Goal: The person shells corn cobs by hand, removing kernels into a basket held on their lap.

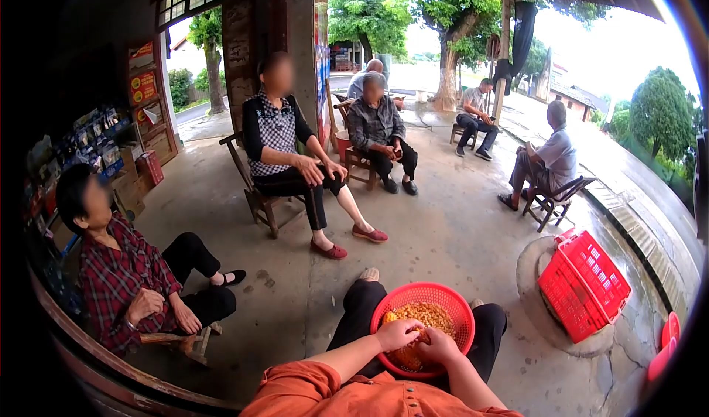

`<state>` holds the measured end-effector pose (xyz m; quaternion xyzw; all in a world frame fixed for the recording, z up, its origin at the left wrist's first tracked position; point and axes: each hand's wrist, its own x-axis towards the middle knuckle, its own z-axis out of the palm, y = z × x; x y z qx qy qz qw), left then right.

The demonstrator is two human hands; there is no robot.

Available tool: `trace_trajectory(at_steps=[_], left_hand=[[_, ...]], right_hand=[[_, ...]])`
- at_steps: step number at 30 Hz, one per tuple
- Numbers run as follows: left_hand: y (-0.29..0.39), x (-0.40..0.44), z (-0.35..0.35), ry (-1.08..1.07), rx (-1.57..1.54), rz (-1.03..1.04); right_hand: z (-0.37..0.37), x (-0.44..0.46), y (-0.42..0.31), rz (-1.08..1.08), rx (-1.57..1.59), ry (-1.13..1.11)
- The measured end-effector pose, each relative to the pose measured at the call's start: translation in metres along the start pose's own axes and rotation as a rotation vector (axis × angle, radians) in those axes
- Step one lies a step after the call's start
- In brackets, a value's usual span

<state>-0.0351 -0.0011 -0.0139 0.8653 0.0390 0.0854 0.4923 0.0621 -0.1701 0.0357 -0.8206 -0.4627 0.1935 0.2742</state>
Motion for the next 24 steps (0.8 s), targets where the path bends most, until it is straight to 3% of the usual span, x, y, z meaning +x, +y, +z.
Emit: trace_trajectory(at_steps=[4, 5, 8, 10, 12, 17, 24], left_hand=[[-0.003, 0.003, 0.0, 0.026, -0.125, -0.013], [-0.005, 0.004, -0.001, 0.057, -0.292, -0.079], [0.0, 0.007, -0.01, 0.138, -0.57, -0.157], [0.019, 0.007, -0.023, 0.16, -0.761, -0.168], [0.04, 0.011, -0.032, 0.212, -1.032, -0.272], [0.048, 0.017, -0.036, 0.148, -1.133, -0.35], [0.041, 0.014, -0.03, 0.068, -1.167, -0.358]], right_hand=[[-0.004, -0.004, -0.003, 0.089, 0.082, 0.0], [-0.003, -0.005, -0.001, 0.14, 0.151, 0.04], [0.063, 0.031, 0.091, -0.023, 0.421, 0.186], [0.013, 0.01, 0.033, 0.05, 0.313, 0.138], [0.011, 0.006, 0.03, 0.101, 0.753, 0.126], [0.002, 0.0, 0.026, 0.096, 1.123, 0.074], [0.002, 0.001, 0.022, 0.121, 1.023, 0.05]])
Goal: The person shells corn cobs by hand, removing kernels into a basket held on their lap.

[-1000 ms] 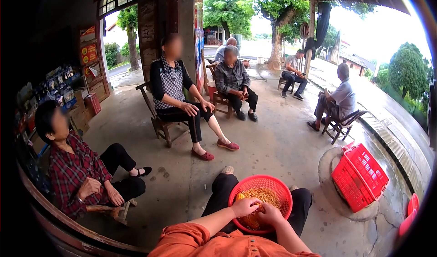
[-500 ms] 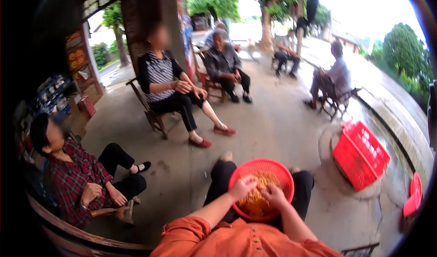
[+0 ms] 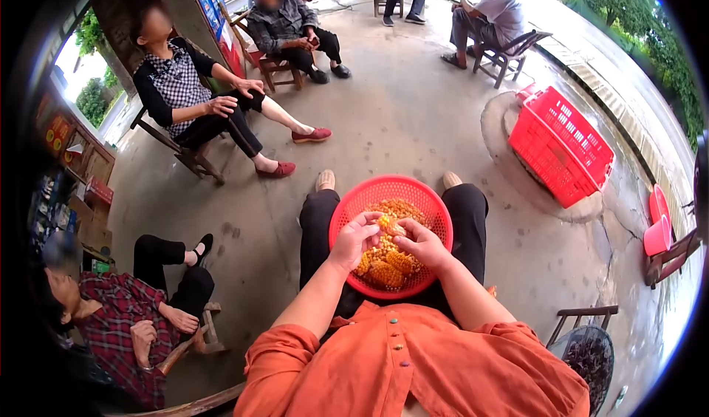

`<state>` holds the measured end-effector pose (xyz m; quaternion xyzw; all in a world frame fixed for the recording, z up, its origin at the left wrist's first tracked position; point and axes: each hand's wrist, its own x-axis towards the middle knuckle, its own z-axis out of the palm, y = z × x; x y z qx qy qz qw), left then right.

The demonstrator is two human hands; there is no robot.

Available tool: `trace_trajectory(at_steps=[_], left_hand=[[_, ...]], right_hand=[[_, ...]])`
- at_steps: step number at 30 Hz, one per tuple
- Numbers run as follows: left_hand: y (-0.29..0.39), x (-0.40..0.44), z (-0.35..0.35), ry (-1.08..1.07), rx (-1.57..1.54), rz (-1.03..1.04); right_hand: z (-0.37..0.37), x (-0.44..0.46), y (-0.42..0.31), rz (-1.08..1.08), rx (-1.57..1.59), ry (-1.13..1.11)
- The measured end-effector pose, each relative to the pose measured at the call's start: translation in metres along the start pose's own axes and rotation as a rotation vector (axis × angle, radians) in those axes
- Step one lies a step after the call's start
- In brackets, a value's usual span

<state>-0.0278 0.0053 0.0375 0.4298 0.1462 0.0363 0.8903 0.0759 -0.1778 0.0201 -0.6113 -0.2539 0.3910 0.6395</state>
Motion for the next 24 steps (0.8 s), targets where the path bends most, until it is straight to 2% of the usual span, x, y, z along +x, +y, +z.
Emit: trace_trajectory(at_steps=[6, 9, 12, 15, 18, 24], left_hand=[[0.002, -0.003, 0.005, 0.008, 0.011, -0.032], [-0.005, 0.0, 0.004, 0.031, 0.065, -0.021], [-0.01, 0.001, 0.0, 0.056, 0.117, -0.016], [-0.013, 0.0, 0.0, 0.068, 0.143, 0.005], [-0.016, 0.001, -0.006, 0.067, 0.142, 0.012], [-0.016, 0.003, -0.006, 0.066, 0.152, 0.007]], right_hand=[[0.001, 0.004, 0.009, -0.014, -0.068, -0.003], [0.003, 0.006, 0.015, -0.026, -0.223, 0.025], [0.006, 0.006, 0.016, -0.181, -0.421, 0.012], [0.01, 0.003, 0.012, -0.191, -0.592, 0.003], [0.011, 0.002, 0.005, -0.091, -0.607, -0.018], [0.012, 0.001, 0.001, -0.096, -0.609, -0.022]])
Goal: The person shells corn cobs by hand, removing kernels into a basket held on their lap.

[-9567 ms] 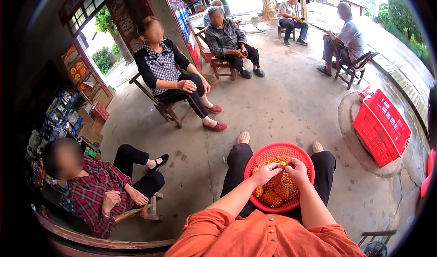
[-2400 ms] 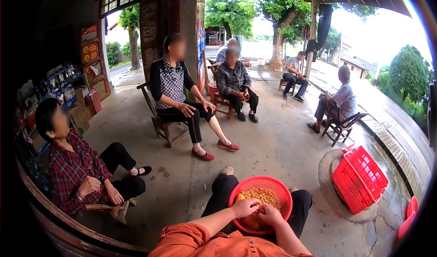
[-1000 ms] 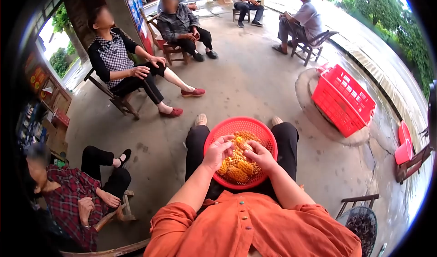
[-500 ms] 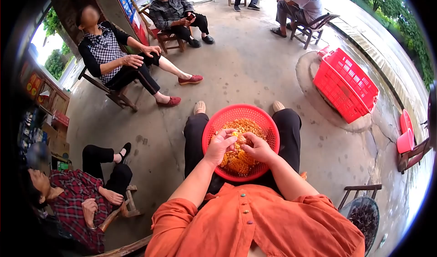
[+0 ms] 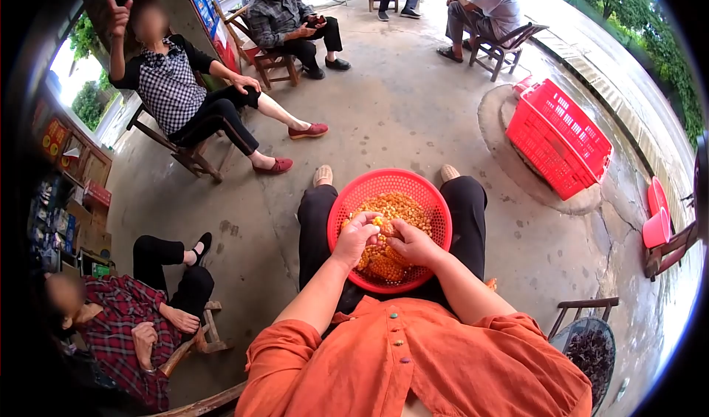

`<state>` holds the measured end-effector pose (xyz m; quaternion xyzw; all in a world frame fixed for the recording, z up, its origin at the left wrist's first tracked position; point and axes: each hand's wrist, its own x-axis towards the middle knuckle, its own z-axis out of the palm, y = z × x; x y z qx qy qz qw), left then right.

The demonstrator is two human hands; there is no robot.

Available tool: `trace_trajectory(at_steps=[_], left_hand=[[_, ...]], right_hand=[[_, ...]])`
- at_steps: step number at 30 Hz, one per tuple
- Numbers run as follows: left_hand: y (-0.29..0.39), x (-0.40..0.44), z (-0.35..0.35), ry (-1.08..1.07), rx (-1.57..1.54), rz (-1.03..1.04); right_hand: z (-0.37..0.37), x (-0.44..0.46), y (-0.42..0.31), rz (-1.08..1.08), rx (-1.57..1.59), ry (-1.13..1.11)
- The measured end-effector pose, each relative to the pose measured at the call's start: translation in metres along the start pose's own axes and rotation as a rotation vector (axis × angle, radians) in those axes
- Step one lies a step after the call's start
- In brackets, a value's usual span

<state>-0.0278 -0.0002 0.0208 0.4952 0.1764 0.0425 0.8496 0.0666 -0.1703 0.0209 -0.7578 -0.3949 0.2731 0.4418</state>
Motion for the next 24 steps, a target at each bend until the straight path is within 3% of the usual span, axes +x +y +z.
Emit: trace_trajectory(at_steps=[10, 19, 21, 24], left_hand=[[-0.006, 0.006, -0.006, -0.014, 0.068, -0.022], [-0.003, 0.002, -0.002, -0.007, 0.105, -0.014], [-0.012, 0.006, -0.009, -0.053, 0.115, 0.011], [-0.008, 0.006, -0.008, -0.065, 0.119, 0.055]], right_hand=[[-0.002, 0.003, 0.005, 0.032, -0.055, -0.04], [0.005, 0.004, 0.026, -0.025, 0.125, -0.003], [-0.001, 0.005, 0.02, -0.001, -0.047, -0.014], [0.003, 0.007, 0.024, -0.048, -0.013, -0.009]])
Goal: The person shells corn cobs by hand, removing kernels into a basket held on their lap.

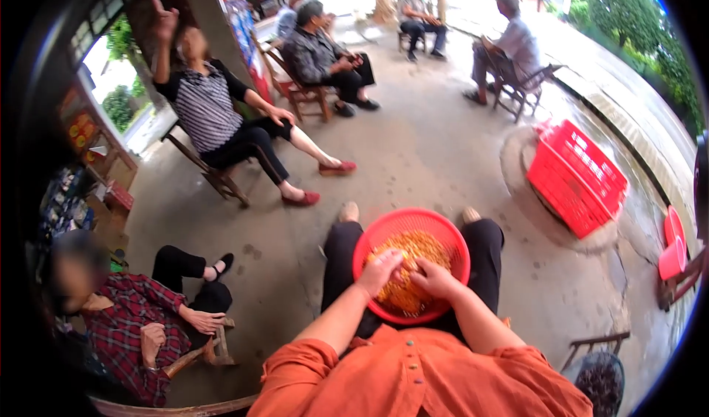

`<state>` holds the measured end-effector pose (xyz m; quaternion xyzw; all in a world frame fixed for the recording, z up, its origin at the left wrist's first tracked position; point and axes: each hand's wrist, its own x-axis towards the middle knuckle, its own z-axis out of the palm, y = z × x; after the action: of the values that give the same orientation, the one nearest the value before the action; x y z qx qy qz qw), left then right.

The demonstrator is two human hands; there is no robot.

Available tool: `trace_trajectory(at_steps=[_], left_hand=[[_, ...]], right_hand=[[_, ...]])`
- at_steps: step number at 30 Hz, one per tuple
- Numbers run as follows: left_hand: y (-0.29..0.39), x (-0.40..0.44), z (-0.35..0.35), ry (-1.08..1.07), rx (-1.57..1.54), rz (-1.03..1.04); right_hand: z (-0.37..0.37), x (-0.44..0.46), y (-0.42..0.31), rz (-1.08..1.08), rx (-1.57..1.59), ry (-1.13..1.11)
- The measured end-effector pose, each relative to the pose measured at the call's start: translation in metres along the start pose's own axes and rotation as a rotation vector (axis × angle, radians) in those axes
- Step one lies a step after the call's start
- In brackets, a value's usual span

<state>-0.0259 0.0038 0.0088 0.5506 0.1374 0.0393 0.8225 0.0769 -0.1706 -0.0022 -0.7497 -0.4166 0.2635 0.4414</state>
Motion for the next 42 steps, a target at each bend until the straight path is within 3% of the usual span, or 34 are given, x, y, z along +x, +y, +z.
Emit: trace_trajectory(at_steps=[9, 20, 29, 32, 34, 39, 42], left_hand=[[-0.009, 0.005, -0.006, -0.034, 0.052, -0.016], [-0.016, 0.007, -0.009, -0.02, 0.076, -0.038], [-0.021, 0.009, -0.01, -0.034, 0.127, -0.007], [-0.029, 0.013, -0.011, -0.024, 0.193, 0.052], [-0.023, 0.008, -0.006, -0.001, 0.265, 0.05], [-0.03, 0.01, -0.001, 0.002, 0.333, 0.147], [-0.026, 0.008, 0.0, -0.043, 0.198, 0.145]], right_hand=[[-0.005, -0.002, -0.008, 0.16, 0.048, -0.072], [-0.006, -0.001, -0.004, 0.196, 0.051, -0.11], [-0.004, -0.002, 0.003, 0.16, 0.054, -0.117], [-0.004, -0.002, -0.001, 0.038, 0.05, -0.097], [-0.005, -0.006, -0.011, 0.093, 0.191, -0.116], [-0.006, -0.001, 0.005, 0.191, 0.13, -0.039], [-0.01, -0.005, -0.012, 0.28, 0.385, -0.041]])
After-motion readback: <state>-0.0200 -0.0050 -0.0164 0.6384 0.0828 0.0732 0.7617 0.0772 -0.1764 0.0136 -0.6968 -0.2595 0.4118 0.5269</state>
